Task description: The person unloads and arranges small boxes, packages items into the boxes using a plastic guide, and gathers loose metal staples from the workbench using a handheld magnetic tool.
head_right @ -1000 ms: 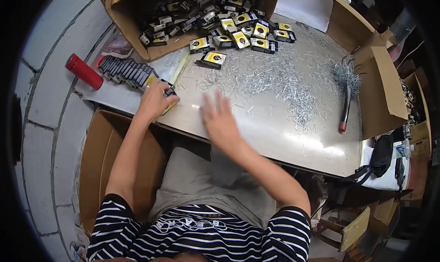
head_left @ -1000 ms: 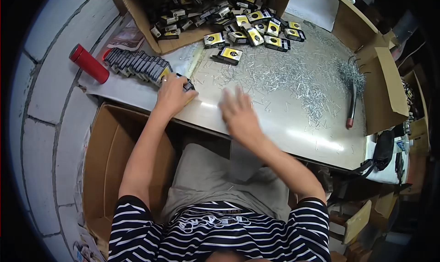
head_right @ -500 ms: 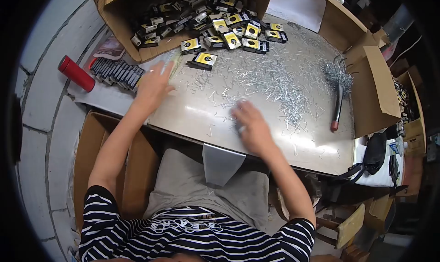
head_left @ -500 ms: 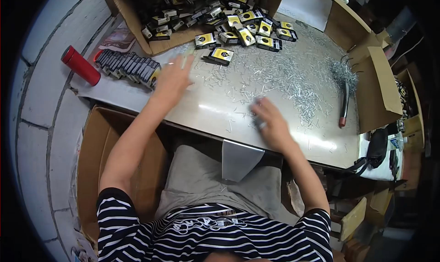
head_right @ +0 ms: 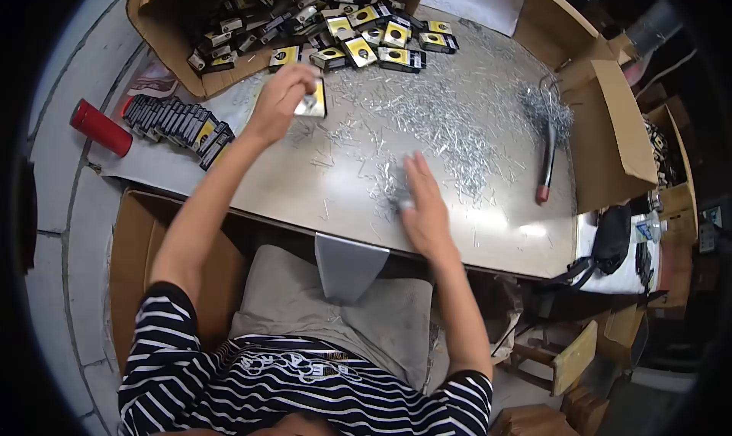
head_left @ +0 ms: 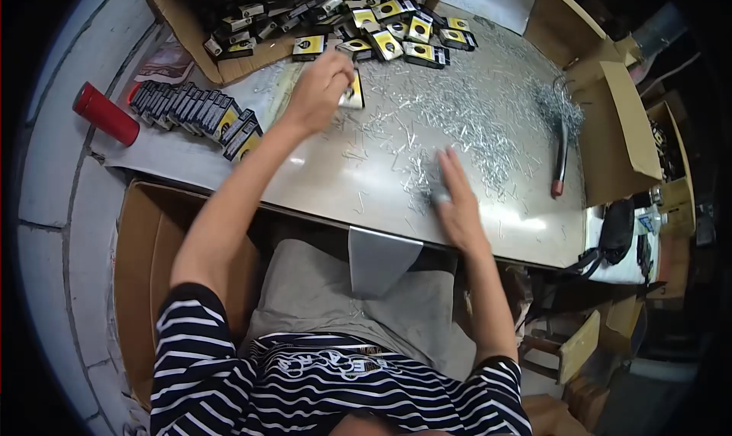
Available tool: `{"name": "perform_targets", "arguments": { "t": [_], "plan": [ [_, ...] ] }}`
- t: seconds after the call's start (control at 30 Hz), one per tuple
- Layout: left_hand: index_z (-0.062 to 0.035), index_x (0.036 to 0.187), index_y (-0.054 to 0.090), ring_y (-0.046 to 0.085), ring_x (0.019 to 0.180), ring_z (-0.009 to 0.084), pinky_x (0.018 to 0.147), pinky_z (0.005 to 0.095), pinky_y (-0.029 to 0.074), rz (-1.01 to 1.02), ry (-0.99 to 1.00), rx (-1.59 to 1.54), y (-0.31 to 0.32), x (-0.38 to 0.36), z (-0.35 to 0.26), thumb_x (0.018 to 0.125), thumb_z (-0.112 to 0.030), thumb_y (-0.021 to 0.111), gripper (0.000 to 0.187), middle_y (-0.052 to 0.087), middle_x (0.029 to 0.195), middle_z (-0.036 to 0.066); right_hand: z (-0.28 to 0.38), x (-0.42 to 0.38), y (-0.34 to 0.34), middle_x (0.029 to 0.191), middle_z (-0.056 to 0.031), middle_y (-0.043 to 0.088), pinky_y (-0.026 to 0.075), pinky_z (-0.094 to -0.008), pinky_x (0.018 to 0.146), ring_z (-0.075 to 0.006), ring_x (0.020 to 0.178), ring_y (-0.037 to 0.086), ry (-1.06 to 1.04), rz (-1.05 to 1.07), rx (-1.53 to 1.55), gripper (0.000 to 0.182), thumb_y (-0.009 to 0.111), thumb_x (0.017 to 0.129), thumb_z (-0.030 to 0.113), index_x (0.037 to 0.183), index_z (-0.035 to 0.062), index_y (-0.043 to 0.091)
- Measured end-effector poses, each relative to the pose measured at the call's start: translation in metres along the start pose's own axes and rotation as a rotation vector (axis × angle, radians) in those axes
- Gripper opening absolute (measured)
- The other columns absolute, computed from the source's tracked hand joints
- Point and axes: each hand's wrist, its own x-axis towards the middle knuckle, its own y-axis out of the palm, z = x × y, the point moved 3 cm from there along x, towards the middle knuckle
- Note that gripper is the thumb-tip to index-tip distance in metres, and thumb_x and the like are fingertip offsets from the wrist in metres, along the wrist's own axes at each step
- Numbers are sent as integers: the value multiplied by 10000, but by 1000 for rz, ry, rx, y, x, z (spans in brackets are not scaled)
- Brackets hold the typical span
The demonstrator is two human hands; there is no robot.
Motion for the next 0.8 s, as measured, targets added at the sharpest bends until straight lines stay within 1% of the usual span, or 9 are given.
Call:
{"name": "perform_targets", "arguments": {
  "t": [0.13,0.27,0.3,0.37,0.5,0.57,0.63,0.7,0.8],
  "plan": [
    [-16,1197,509,552,1093,195,899,305,448,-110,-406,-552,3,-110,-66,741,57,590,469,548,1191,73,34,3,49,1456,-198,358,287,-403,1116,-373,1342,335,-175,50,-379,594,516,772,-3,1359,35,438],
    [13,1368,394,585,1121,216,980,350,461,-48,-789,-1266,-8,-253,-110,656,93,688,775,469,1381,140,9,-4,6,1372,-202,479,323,-357,1090,-307,1314,422,-4,41,190,416,519,842,56,1251,-17,542],
    [7,1322,447,595,1090,217,968,360,472,61,-1065,-1330,-7,-287,-113,673,80,689,697,554,1272,129,5,-6,0,1389,-204,459,322,-356,1092,-308,1320,412,1,-6,189,439,515,834,56,1266,-21,522],
    [20,1209,536,622,946,182,882,328,494,157,-1210,-1094,25,-350,-93,720,68,689,515,641,1058,86,8,2,8,1416,-199,426,342,-356,1078,-320,1311,418,-53,-37,93,447,508,862,75,1301,-7,492],
    [32,1084,603,596,840,142,739,294,490,531,-893,-552,97,-355,-90,752,32,670,339,651,948,75,26,20,51,1482,-207,307,267,-399,1122,-361,1356,316,-85,0,-160,604,558,839,121,1394,-9,359],
    [7,1071,622,587,800,142,710,297,486,478,-1089,-885,135,-366,-88,767,-28,685,312,654,912,56,30,8,74,1455,-236,331,265,-433,1118,-376,1357,307,-155,4,-483,622,572,799,93,1363,-65,364],
    [-22,1085,625,590,760,140,682,293,484,404,-1096,-942,135,-362,-89,781,-125,717,334,654,911,49,47,-23,81,1426,-263,352,261,-462,1111,-401,1359,290,-162,-4,-460,630,582,763,86,1334,-89,383],
    [-37,1097,626,595,740,130,650,279,479,424,-1427,-1022,119,-355,-95,797,-199,724,354,651,903,43,78,-57,75,1407,-287,360,284,-469,1093,-428,1338,310,-113,76,-470,626,598,746,86,1309,-99,398],
    [-49,1107,624,599,726,114,573,259,470,409,-1353,-1081,119,-359,-103,794,-232,738,380,649,892,32,110,-91,57,1335,-265,448,320,-483,1068,-432,1272,395,-123,42,-293,616,590,672,-23,1272,-49,457]
  ]
}}
